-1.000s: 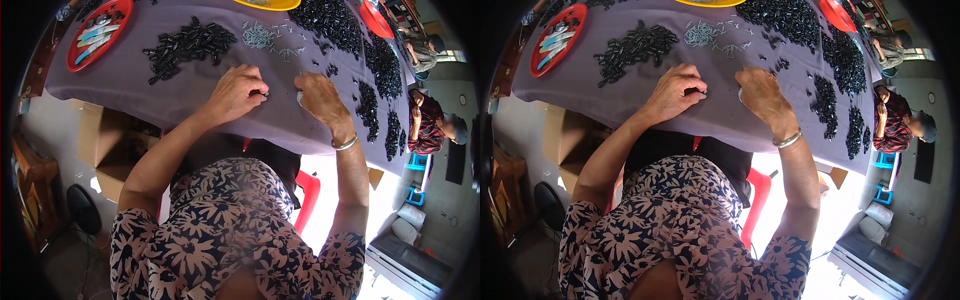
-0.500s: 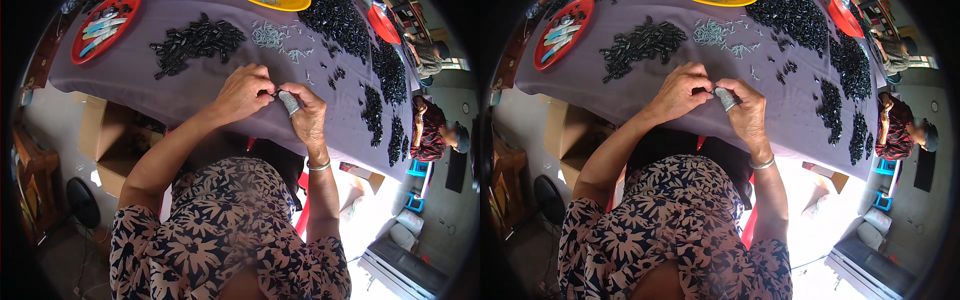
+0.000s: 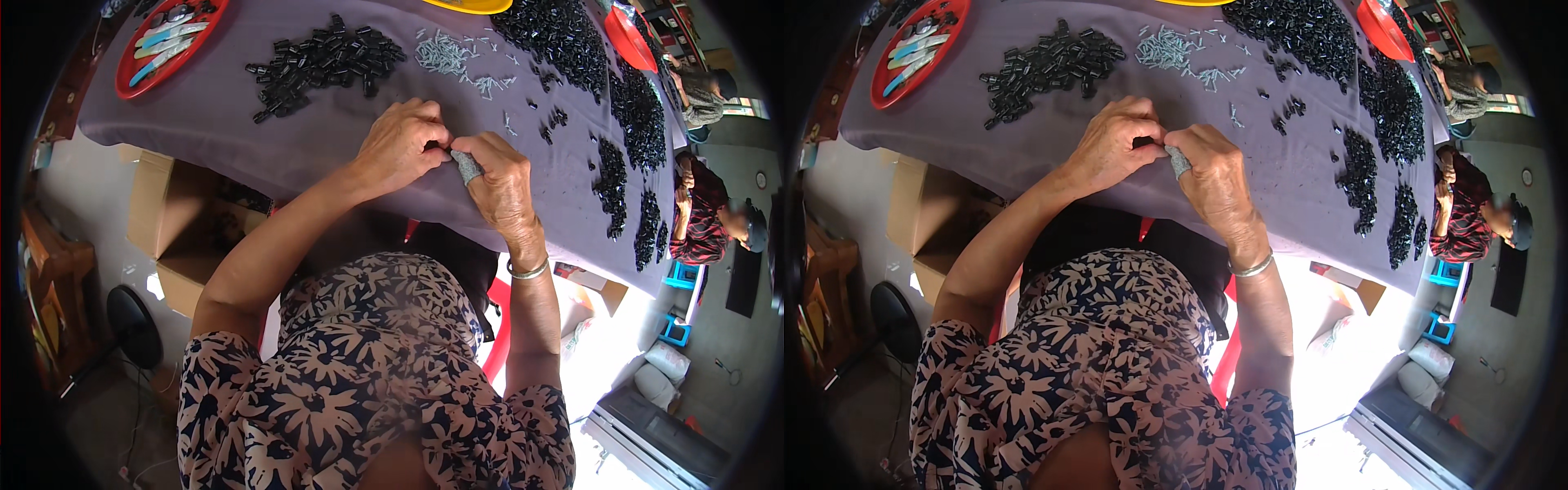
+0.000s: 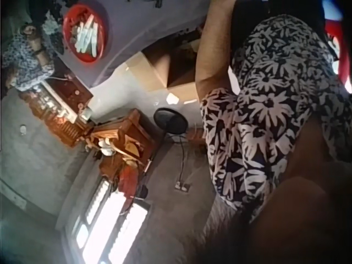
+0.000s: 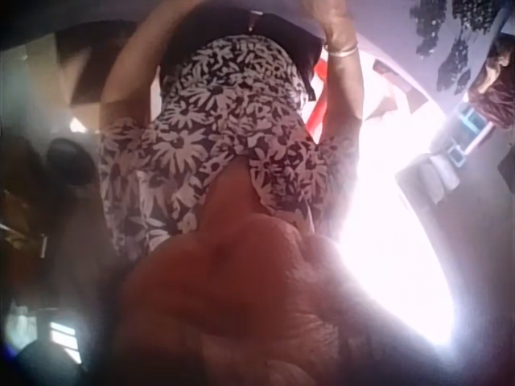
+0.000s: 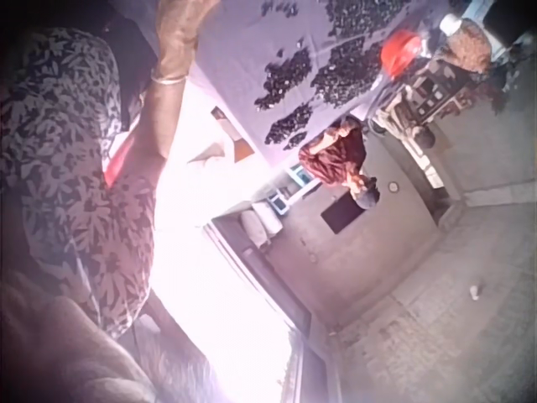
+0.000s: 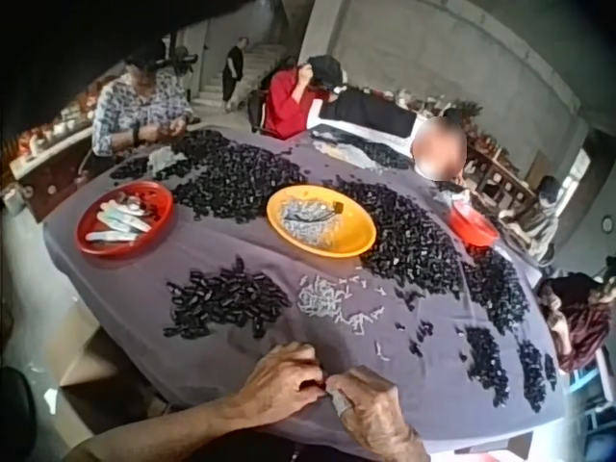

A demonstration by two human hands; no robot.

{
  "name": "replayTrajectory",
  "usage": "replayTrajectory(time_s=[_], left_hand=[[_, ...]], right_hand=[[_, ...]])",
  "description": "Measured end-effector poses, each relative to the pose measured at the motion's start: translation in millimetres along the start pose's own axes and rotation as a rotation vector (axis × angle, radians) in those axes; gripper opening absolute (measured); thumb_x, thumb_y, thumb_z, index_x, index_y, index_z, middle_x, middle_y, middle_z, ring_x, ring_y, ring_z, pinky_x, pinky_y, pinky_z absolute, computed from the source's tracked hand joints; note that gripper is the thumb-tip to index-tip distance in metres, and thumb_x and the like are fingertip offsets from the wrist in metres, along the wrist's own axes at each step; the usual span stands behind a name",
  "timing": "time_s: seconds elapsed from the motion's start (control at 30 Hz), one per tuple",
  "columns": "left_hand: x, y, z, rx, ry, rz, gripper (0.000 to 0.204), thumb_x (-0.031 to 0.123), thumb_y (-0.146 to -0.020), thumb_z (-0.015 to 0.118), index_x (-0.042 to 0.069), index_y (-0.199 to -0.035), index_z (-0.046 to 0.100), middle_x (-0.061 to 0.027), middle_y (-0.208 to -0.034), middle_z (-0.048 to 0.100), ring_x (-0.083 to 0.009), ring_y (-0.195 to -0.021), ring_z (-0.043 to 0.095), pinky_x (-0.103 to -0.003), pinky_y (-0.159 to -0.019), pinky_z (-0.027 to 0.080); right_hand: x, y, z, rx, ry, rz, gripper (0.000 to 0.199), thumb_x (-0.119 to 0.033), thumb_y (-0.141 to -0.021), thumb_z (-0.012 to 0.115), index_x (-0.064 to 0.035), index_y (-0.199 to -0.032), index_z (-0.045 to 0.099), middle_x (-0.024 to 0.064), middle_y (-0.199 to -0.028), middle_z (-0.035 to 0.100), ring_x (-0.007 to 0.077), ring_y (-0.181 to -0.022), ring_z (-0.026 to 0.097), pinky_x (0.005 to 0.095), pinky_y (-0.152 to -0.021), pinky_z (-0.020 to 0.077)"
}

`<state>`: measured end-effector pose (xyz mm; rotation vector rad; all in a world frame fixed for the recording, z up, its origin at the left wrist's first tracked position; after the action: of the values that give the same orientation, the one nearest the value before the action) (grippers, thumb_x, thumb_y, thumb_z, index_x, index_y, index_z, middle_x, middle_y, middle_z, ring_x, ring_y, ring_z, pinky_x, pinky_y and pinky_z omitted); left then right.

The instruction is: Assembling small black plastic components by inserting silver metal pins.

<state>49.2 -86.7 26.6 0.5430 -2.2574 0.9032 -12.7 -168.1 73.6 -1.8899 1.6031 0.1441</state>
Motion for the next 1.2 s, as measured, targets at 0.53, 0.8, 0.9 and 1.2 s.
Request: replayTrajectory(time_s=[0.53,0.8,0.9,1.2], left_hand=[[0.9,0.0,0.1,0.007,0.125,-0.058,0.044,0.002,-0.071,0.075,0.004,-0.113,0.062,-0.0086,-0.089,0.067,-0.0237,-0.081,0.066,-0.036,-0.077,0.051],[0.4,-2.8,-1.0,-0.001,0.181,-0.077,0.046,0.001,-0.072,0.076,0.004,-0.116,0.062,-0.0079,-0.088,0.067,-0.0225,-0.079,0.064,-0.034,-0.074,0.052],[-3.2,-0.8,0.4,-0.002,0.181,-0.096,0.051,0.003,-0.071,0.078,0.005,-0.119,0.061,-0.0077,-0.088,0.066,-0.0216,-0.079,0.064,-0.034,-0.075,0.052],[-4.8,-1.9,0.4,-0.010,0.295,-0.162,0.047,-0.003,-0.074,0.076,0.005,-0.118,0.062,-0.0050,-0.085,0.066,-0.0122,-0.075,0.062,-0.028,-0.069,0.051]], right_hand=[[46.3,5.7,25.3,-0.262,-0.342,0.455,0.011,-0.002,-0.082,0.074,0.0000,-0.091,0.069,0.0015,-0.082,0.068,0.0066,-0.071,0.061,0.0236,-0.063,0.0514],[62.1,4.0,37.0,-0.400,-0.602,0.808,0.008,-0.008,-0.086,0.069,-0.0021,-0.090,0.067,0.0017,-0.077,0.064,0.0070,-0.066,0.058,0.0221,-0.059,0.0500],[70.8,4.0,39.1,-0.449,-0.560,0.826,0.011,-0.012,-0.085,0.071,-0.0023,-0.090,0.067,0.0019,-0.079,0.064,0.0075,-0.066,0.059,0.0220,-0.059,0.0506],[69.2,6.6,47.4,-0.513,-0.634,0.769,0.016,-0.015,-0.084,0.071,-0.0016,-0.093,0.067,0.0042,-0.080,0.065,0.0089,-0.067,0.060,0.0228,-0.059,0.0513]])
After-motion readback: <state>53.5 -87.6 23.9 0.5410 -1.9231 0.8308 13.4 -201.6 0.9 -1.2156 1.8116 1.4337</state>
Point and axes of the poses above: each hand's wrist, its own y-axis away from the middle knuckle, its own z-axis out of the palm, x = y × z, the point moved 10 cm from there along -y, towards the middle knuckle
